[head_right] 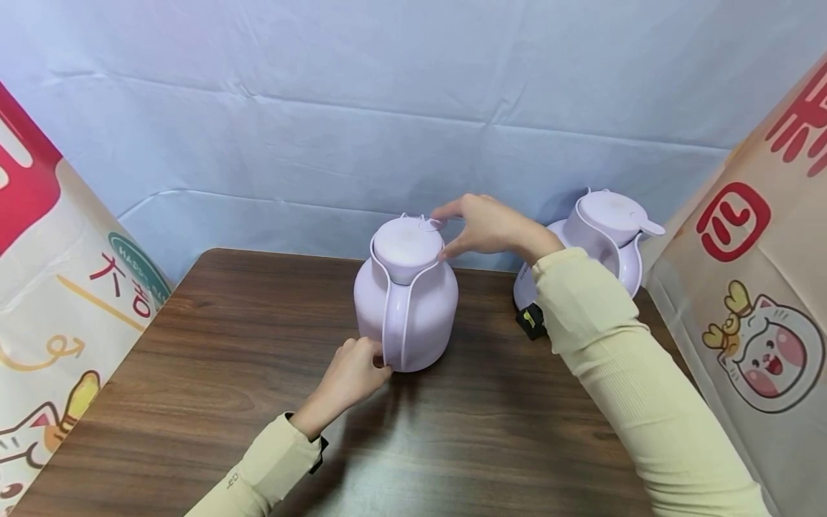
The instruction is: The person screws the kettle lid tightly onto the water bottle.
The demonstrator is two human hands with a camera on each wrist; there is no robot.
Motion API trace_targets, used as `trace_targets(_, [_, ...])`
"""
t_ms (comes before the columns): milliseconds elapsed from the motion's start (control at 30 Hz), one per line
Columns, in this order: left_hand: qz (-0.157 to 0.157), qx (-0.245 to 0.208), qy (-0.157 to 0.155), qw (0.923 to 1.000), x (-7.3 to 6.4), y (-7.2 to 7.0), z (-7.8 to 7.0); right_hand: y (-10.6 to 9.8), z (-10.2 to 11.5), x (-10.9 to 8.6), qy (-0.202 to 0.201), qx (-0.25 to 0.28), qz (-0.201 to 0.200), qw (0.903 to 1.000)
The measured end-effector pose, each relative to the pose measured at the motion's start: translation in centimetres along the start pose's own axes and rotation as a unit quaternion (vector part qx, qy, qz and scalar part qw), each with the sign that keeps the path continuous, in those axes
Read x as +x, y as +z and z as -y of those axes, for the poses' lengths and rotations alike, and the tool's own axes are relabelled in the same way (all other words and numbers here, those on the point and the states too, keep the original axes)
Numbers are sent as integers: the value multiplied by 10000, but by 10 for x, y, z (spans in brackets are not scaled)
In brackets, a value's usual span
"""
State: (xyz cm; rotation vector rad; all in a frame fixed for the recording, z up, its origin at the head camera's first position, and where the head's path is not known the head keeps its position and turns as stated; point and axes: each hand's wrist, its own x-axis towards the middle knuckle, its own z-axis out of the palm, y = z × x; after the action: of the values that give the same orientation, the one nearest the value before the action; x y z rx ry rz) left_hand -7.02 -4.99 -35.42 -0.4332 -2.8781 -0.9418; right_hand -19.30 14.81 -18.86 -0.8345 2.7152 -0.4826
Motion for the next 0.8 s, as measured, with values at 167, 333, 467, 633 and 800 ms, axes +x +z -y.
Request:
trace_targets(167, [13,-27,-26,10000,0,0,-1,0,1,3,-81,76,155,9998])
trace_targets(333, [21,-27,-46,10000,0,-1,-1,1,1,4,-129,103,183,9997])
trace_targets(467, [59,-18,-67,10000,0,-1,-1,2,1,5,-157,107,148,9997])
trace_targets(633, [62,-7,-65,10000,0,-1,0,3,2,4,-156,54,96,9998])
trace_targets(800, [45,-3,-42,10000,0,-2,0,3,1,5,-207,-20,41,9998])
